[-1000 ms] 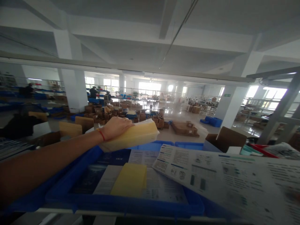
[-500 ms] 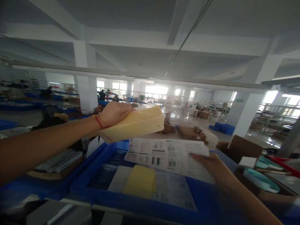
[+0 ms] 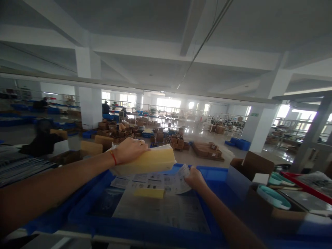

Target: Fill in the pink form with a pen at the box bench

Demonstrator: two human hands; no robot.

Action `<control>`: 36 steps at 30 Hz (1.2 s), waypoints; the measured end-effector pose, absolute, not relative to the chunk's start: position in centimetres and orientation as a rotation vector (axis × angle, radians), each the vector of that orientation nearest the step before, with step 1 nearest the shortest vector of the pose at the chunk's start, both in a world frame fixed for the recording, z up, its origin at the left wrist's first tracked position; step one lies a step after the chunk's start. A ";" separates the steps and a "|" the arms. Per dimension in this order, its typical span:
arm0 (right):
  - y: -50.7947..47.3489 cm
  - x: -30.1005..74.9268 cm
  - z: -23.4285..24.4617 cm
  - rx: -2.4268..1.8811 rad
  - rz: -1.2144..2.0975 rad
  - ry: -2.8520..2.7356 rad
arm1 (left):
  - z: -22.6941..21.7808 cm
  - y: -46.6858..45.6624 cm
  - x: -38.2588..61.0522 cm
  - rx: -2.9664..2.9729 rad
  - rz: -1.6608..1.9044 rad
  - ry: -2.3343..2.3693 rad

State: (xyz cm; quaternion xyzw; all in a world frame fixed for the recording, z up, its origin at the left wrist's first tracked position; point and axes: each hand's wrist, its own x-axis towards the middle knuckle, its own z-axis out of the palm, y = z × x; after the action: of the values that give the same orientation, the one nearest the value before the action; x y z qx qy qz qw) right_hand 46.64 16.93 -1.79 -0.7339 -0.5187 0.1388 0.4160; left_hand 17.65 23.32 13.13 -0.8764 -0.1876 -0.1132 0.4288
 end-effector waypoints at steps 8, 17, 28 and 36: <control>17.0 46.0 -2.4 -2.106 0.128 -1.546 | 7.9 24.4 19.0 -2.308 -0.183 -0.359; 15.6 45.4 -1.3 -2.208 0.026 -1.621 | 7.3 22.7 18.8 -2.400 -0.240 -0.523; 0.5 38.0 0.2 -1.424 -0.460 -1.527 | 5.9 7.6 7.4 -2.655 -1.049 -0.482; -9.3 24.8 -21.1 -1.413 0.432 -1.537 | -12.4 -5.4 -9.3 -2.564 -1.149 -1.851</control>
State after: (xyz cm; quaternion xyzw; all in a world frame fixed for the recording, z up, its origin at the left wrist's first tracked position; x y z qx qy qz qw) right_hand 24.76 -9.29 -21.12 -0.5802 -0.6309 0.1774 0.4837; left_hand -9.28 -5.38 -12.40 -0.7573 -0.5467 -0.3395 -0.1112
